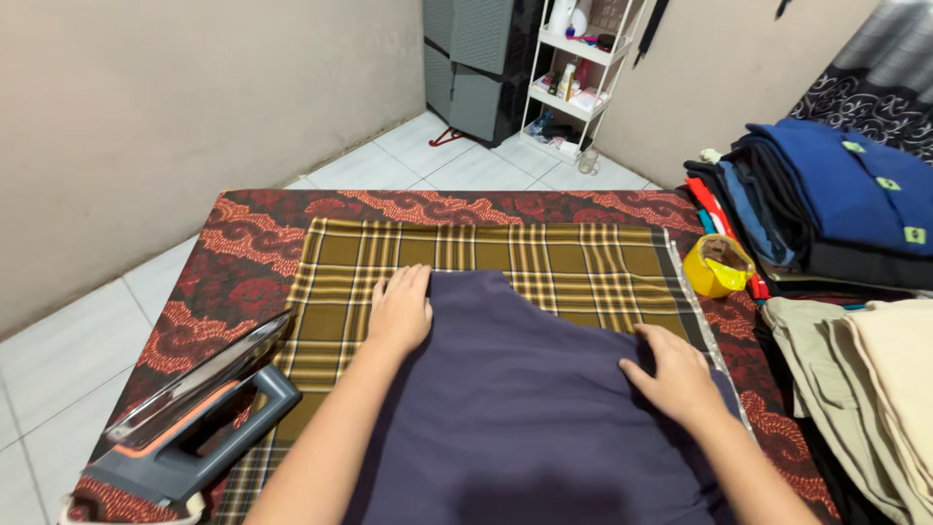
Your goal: The person irons a pair of dark purple shorts on a patterned table using a handheld electric iron. They smooth the fabric, flip the shorts, and iron both sides before folding them neatly.
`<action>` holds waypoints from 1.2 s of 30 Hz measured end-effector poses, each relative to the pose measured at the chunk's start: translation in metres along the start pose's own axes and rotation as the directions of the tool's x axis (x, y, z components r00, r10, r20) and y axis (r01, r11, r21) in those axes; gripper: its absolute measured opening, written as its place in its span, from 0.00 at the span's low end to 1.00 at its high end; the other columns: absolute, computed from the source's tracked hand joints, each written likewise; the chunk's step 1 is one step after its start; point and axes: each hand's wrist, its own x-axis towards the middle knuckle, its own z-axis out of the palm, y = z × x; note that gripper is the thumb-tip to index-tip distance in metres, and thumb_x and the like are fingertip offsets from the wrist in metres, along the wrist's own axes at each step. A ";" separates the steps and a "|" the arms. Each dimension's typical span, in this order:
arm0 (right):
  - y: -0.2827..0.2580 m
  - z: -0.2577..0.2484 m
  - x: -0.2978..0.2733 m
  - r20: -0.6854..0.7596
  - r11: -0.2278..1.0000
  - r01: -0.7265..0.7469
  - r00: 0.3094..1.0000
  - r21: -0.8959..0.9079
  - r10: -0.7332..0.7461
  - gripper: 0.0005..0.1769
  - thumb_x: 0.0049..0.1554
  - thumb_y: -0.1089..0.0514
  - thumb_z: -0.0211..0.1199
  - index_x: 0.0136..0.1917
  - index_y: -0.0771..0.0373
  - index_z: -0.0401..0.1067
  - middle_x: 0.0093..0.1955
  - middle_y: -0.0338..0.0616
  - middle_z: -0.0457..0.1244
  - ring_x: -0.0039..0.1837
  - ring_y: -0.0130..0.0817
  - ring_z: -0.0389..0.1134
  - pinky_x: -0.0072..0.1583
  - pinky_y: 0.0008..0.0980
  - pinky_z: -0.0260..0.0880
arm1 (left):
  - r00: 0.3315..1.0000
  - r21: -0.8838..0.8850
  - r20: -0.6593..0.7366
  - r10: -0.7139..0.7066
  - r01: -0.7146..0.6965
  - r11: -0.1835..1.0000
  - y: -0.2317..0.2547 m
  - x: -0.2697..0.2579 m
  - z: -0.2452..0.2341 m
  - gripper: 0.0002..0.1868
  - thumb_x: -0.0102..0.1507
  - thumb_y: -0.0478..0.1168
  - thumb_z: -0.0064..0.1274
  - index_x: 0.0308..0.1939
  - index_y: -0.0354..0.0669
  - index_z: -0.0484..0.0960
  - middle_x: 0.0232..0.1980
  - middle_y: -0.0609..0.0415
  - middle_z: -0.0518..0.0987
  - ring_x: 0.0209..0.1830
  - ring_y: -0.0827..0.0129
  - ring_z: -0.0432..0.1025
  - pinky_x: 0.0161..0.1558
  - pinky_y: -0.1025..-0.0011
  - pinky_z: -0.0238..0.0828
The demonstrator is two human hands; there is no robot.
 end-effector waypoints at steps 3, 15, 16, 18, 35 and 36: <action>0.031 -0.016 0.006 0.284 0.993 -0.104 0.955 0.061 0.082 0.44 0.42 0.42 0.80 0.67 0.60 0.70 0.64 0.50 0.66 0.65 0.43 0.68 0.65 0.37 0.67 | 0.965 -0.008 0.259 -0.047 0.050 0.999 -0.006 0.031 -0.012 0.35 0.57 0.44 0.60 0.67 0.45 0.69 0.68 0.50 0.70 0.71 0.57 0.60 0.67 0.43 0.53; 0.051 -0.101 0.054 0.313 0.986 -0.151 0.942 0.067 0.123 0.15 0.47 0.53 0.78 0.47 0.57 0.79 0.43 0.42 0.73 0.48 0.34 0.74 0.54 0.35 0.73 | 0.949 -0.211 0.307 0.076 -0.010 0.977 -0.007 0.072 -0.115 0.15 0.60 0.42 0.57 0.49 0.45 0.76 0.52 0.44 0.81 0.55 0.48 0.75 0.53 0.55 0.72; 0.046 -0.118 0.061 0.232 0.982 -0.186 0.957 0.037 0.172 0.14 0.48 0.55 0.77 0.47 0.57 0.79 0.42 0.43 0.73 0.48 0.35 0.74 0.54 0.36 0.73 | 0.970 -0.268 0.236 0.052 0.014 0.963 -0.005 0.076 -0.135 0.15 0.60 0.42 0.56 0.49 0.46 0.76 0.51 0.44 0.82 0.53 0.48 0.76 0.53 0.56 0.72; 0.034 -0.152 0.061 0.005 0.970 -0.207 0.978 0.125 0.208 0.15 0.48 0.62 0.71 0.50 0.58 0.76 0.45 0.45 0.69 0.48 0.40 0.74 0.53 0.39 0.73 | 0.996 -0.283 0.083 0.038 -0.014 0.959 -0.001 0.073 -0.180 0.14 0.62 0.42 0.57 0.49 0.43 0.75 0.48 0.42 0.81 0.51 0.46 0.75 0.51 0.56 0.72; 0.022 -0.060 -0.101 -0.063 0.901 0.420 0.902 -0.110 -0.428 0.42 0.28 0.63 0.71 0.59 0.59 0.69 0.64 0.43 0.63 0.71 0.42 0.61 0.73 0.52 0.53 | 0.800 -0.231 0.048 0.598 -0.574 0.786 -0.021 -0.212 -0.121 0.07 0.56 0.34 0.51 0.37 0.39 0.74 0.60 0.44 0.78 0.68 0.52 0.69 0.70 0.47 0.58; 0.024 -0.054 -0.106 -0.064 0.908 0.414 0.906 -0.066 -0.417 0.41 0.30 0.62 0.72 0.60 0.59 0.69 0.65 0.43 0.63 0.72 0.42 0.60 0.72 0.51 0.53 | 0.827 -0.262 0.096 0.554 -0.516 0.815 -0.027 -0.224 -0.110 0.09 0.54 0.32 0.52 0.39 0.39 0.75 0.60 0.45 0.79 0.68 0.52 0.69 0.70 0.48 0.58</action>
